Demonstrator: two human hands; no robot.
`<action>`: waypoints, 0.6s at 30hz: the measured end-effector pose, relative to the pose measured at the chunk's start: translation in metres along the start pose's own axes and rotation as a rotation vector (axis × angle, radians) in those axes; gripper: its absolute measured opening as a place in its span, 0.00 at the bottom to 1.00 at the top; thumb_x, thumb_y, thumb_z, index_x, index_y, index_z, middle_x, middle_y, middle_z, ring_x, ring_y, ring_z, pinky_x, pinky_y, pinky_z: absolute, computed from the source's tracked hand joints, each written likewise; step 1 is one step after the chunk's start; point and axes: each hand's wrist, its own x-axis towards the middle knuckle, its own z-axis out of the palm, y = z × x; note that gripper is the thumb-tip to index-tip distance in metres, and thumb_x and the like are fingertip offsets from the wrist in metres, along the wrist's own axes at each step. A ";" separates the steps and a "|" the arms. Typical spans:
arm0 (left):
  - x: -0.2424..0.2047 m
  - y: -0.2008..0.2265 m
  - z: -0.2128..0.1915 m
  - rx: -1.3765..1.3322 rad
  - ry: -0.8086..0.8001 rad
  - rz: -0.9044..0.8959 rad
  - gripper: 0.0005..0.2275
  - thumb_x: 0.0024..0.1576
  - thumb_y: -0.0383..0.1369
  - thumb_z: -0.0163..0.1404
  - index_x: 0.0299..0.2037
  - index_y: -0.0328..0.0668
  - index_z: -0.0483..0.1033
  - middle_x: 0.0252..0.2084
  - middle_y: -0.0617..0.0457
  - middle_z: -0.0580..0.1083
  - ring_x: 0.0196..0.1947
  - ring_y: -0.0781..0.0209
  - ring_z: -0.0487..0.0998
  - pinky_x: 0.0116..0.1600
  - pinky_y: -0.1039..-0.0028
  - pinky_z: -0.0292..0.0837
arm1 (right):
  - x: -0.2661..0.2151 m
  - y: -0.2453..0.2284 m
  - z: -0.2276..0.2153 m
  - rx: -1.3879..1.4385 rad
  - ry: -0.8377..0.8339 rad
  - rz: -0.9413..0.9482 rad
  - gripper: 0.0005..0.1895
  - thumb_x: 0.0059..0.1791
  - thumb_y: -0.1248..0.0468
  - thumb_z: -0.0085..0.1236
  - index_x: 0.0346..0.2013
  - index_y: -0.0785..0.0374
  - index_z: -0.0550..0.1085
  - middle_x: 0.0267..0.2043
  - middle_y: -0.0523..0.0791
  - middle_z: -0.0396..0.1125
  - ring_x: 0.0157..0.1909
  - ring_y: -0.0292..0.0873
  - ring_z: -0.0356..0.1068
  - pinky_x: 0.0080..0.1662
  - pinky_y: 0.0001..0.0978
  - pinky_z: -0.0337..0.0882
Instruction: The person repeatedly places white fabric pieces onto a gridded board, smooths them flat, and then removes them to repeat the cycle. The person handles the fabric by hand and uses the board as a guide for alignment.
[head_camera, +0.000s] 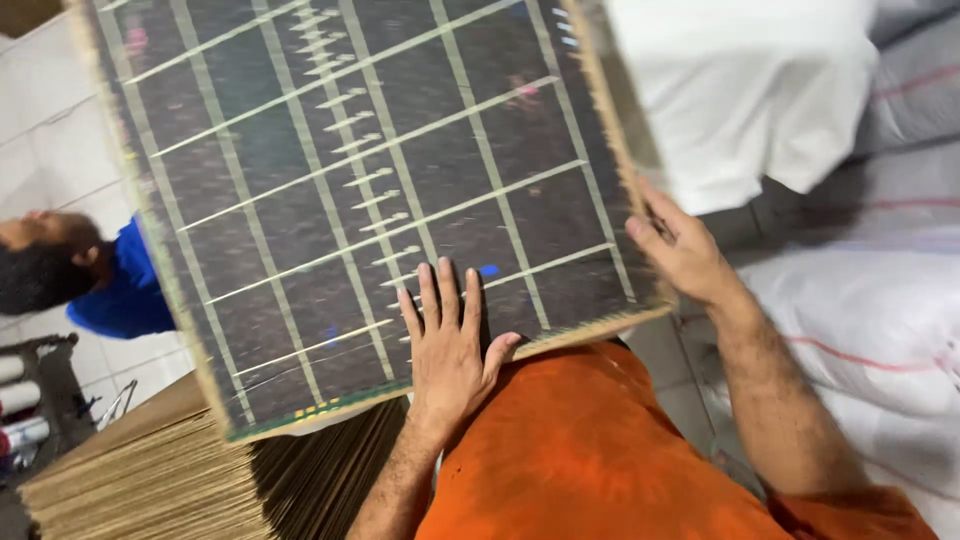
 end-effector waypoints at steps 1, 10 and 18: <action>0.007 0.011 0.000 -0.006 -0.016 0.018 0.38 0.62 0.60 0.42 0.75 0.41 0.54 0.77 0.28 0.48 0.77 0.26 0.40 0.74 0.34 0.28 | 0.001 0.034 -0.007 0.005 0.016 0.018 0.34 0.56 0.52 0.53 0.73 0.62 0.59 0.73 0.58 0.56 0.73 0.62 0.53 0.68 0.56 0.57; 0.058 0.091 0.013 -0.147 -0.161 0.189 0.32 0.62 0.57 0.44 0.73 0.51 0.62 0.78 0.38 0.51 0.78 0.34 0.43 0.76 0.40 0.33 | -0.003 0.249 -0.031 0.263 0.129 0.416 0.11 0.52 0.61 0.64 0.48 0.58 0.81 0.42 0.52 0.78 0.44 0.49 0.80 0.43 0.36 0.78; 0.090 0.128 0.038 -0.016 -0.005 -0.010 0.31 0.65 0.52 0.45 0.76 0.48 0.57 0.80 0.39 0.47 0.80 0.39 0.40 0.76 0.40 0.28 | 0.068 0.249 -0.023 -0.535 -0.006 -0.245 0.08 0.48 0.61 0.66 0.42 0.53 0.81 0.39 0.47 0.71 0.48 0.55 0.71 0.44 0.44 0.75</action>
